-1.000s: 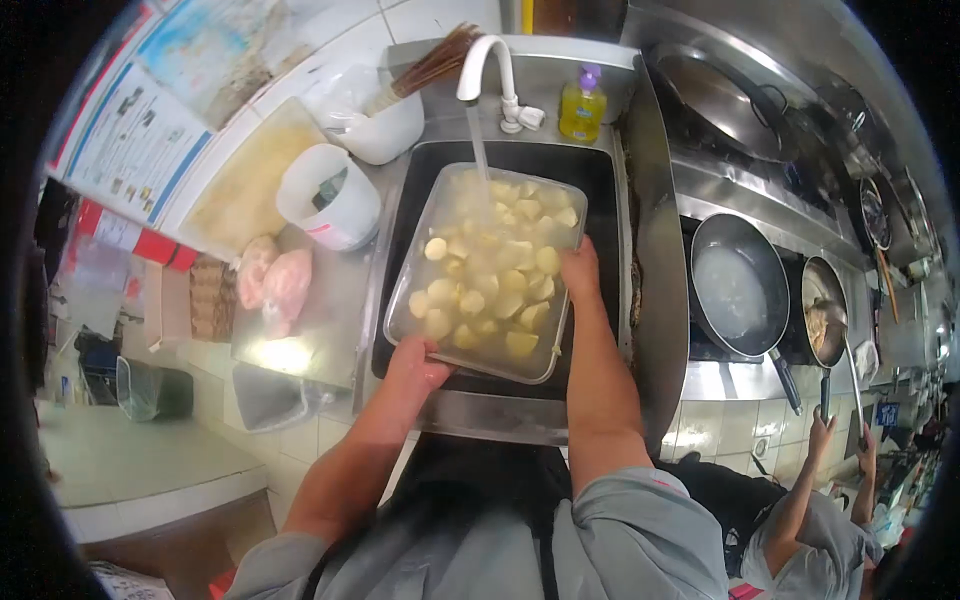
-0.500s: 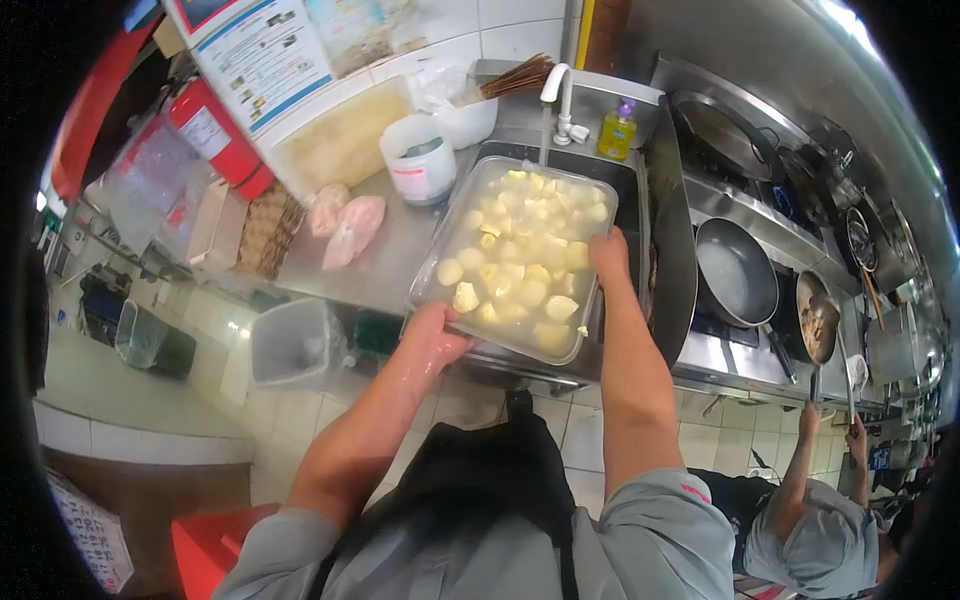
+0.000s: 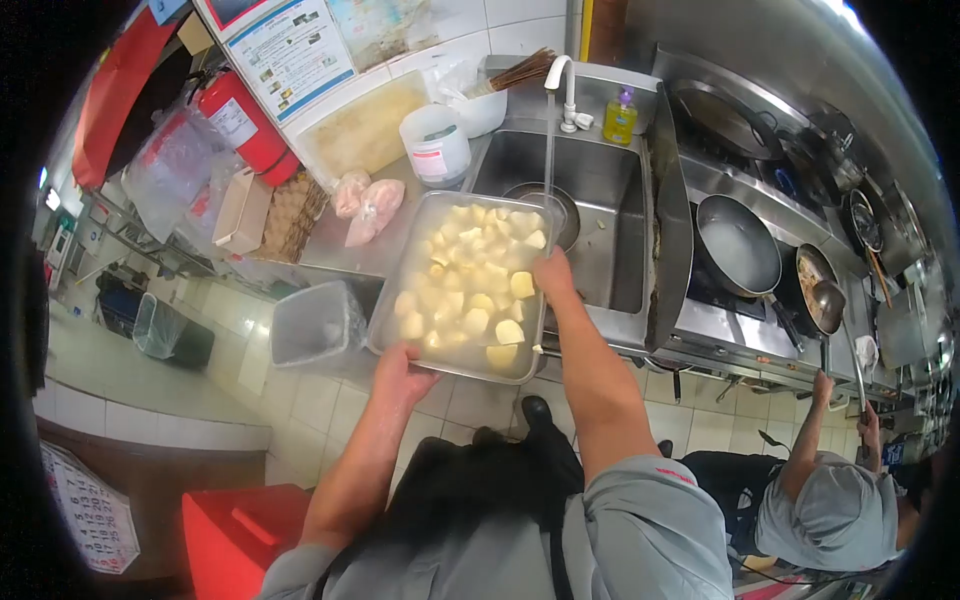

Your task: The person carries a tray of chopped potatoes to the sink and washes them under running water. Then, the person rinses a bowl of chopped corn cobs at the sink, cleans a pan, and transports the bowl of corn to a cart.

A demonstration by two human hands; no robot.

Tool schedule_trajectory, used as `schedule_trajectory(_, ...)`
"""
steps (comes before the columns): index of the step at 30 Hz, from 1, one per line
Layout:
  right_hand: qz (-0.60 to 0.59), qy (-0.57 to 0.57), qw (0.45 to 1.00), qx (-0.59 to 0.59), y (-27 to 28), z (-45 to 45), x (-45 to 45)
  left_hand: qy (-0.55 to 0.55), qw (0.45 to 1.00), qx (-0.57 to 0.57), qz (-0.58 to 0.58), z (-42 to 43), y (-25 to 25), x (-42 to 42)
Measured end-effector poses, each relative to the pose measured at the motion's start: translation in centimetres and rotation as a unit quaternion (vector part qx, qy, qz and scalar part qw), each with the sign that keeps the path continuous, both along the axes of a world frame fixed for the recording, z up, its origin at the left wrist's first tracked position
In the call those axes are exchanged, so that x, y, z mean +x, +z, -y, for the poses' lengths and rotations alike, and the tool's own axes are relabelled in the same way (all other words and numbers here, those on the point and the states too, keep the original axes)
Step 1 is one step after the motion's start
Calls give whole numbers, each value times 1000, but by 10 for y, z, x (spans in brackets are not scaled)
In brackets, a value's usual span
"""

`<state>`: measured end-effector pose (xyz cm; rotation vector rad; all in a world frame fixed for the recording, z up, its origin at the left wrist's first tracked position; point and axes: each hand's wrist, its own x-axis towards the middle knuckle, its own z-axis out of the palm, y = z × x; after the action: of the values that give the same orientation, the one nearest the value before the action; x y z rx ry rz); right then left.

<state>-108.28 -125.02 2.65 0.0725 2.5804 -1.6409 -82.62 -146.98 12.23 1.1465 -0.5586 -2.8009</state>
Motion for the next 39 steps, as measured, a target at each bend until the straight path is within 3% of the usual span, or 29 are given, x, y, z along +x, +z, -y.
schedule_trajectory(2, 14, 30, 999, 19, -1, 7, 6, 16, 999, -36, 31, -5, 14, 12)
schedule_trajectory(4, 13, 59, 998, 17, 36, 11, 19, 38, 997, -21, 57, -7, 20, 19)
schedule_trajectory(6, 25, 78, 995, -58, 18, 6, 17, 51, 996, -9, 69, -8, 15, 19)
schedule_trajectory(8, 47, 94, 988, -115, 92, -7, 61, 58, 996, 0, 73, -8, 2, 25)
schedule_trajectory(10, -120, 205, 971, 3, 82, -31, 88, 65, 995, -14, 71, -14, 7, 26)
schedule_trajectory(13, -145, 418, 868, 227, 120, -64, 136, 65, 994, -30, 79, -19, 13, 26)
schedule_trajectory(16, -182, 356, 871, 285, 93, -73, 114, 72, 995, -20, 65, -20, 9, 24)
schedule_trajectory(22, -238, 321, 895, 197, 77, -17, 1, 80, 992, -48, 89, -42, 40, 27)
schedule_trajectory(24, -248, 325, 885, 224, 77, 4, -21, 90, 989, -44, 108, -45, 46, 28)
schedule_trajectory(31, -251, 383, 844, 280, 83, 39, -25, 89, 984, -91, 123, -57, 50, 29)
schedule_trajectory(39, -210, 424, 834, 285, 84, 45, -28, 76, 985, -103, 113, -56, 48, 34)
